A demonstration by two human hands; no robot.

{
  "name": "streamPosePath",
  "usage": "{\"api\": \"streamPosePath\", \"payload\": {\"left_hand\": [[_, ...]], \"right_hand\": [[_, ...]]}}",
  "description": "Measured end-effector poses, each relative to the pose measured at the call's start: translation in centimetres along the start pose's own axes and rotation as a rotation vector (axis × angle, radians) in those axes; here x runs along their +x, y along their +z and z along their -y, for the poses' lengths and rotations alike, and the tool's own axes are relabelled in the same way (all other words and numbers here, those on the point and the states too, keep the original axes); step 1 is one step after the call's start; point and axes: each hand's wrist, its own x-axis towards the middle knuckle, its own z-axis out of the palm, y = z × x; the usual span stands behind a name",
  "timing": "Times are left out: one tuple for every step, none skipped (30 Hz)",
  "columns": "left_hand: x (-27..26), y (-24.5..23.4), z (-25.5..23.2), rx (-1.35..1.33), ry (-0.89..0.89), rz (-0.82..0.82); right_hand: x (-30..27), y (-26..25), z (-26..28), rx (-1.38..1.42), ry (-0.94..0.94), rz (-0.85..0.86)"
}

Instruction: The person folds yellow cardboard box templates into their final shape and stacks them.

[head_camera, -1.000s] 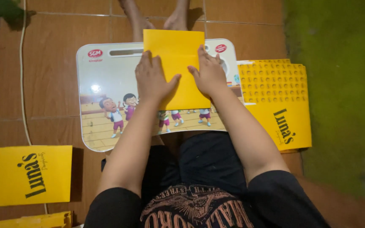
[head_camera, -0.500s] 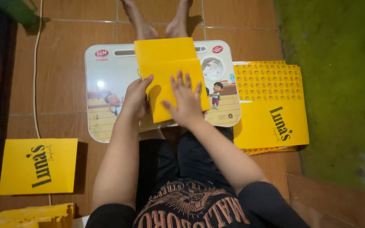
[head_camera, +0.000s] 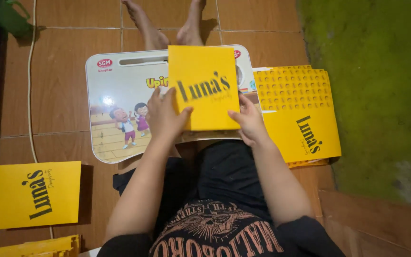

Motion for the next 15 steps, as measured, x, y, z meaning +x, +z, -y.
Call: {"api": "streamPosePath", "payload": {"left_hand": [[0.0, 0.3, 0.4, -0.002, -0.002, -0.002], [0.0, 0.5, 0.8, -0.099, -0.036, 0.01], [0.0, 0.7, 1.3, -0.197, -0.069, 0.02], [-0.1, 0.6, 1.3, -0.199, -0.078, 0.01], [-0.2, 0.4, 1.3, -0.324, -0.064, 0.039], [-0.7, 0.0, 1.9, -0.447, -0.064, 0.059], [-1.1, -0.7, 2.5, -0.446, -0.087, 0.039], [-1.7, -1.6, 3.5, -0.527, -0.138, 0.0], [-2.3, -2.6, 4.6, -0.607, -0.185, -0.042], [-3.2, -3.3, 7.0, -0.613, -0.23, -0.087], [-4.2, -3.9, 9.3, -0.683, -0.277, -0.174], [-5.2, -4.7, 11.6, -0.749, -0.321, -0.275], [-6.3, -5.8, 13.5, -0.748, -0.363, -0.333], [-7.8, -6.9, 15.5, -0.846, -0.4, -0.503], [-9.3, -8.0, 17.5, -0.938, -0.43, -0.678]], "right_hand": [[-0.3, -0.6, -0.4, -0.003, 0.001, 0.002], [-0.5, -1.1, -0.7, -0.043, 0.02, -0.008], [-0.7, -1.5, -1.0, -0.084, 0.039, -0.017], [-0.2, -1.4, -1.0, -0.089, 0.043, -0.005], [0.2, -1.2, -1.1, -0.125, -0.002, 0.006], [0.6, -0.7, -1.6, -0.161, -0.035, 0.031], [0.2, 0.8, -0.8, -0.165, -0.019, 0.056], [0.1, 2.8, -0.1, -0.169, -0.026, 0.103], [-0.1, 4.9, 0.5, -0.172, -0.033, 0.151], [0.2, 7.0, 0.3, -0.186, -0.001, 0.203], [0.3, 9.2, 0.0, -0.19, 0.001, 0.297], [0.8, 11.6, -0.3, -0.187, 0.003, 0.401], [1.5, 14.0, -1.5, -0.195, 0.037, 0.463], [1.8, 16.6, -2.9, -0.21, -0.003, 0.588], [1.9, 19.3, -4.4, -0.218, -0.043, 0.714]]}}
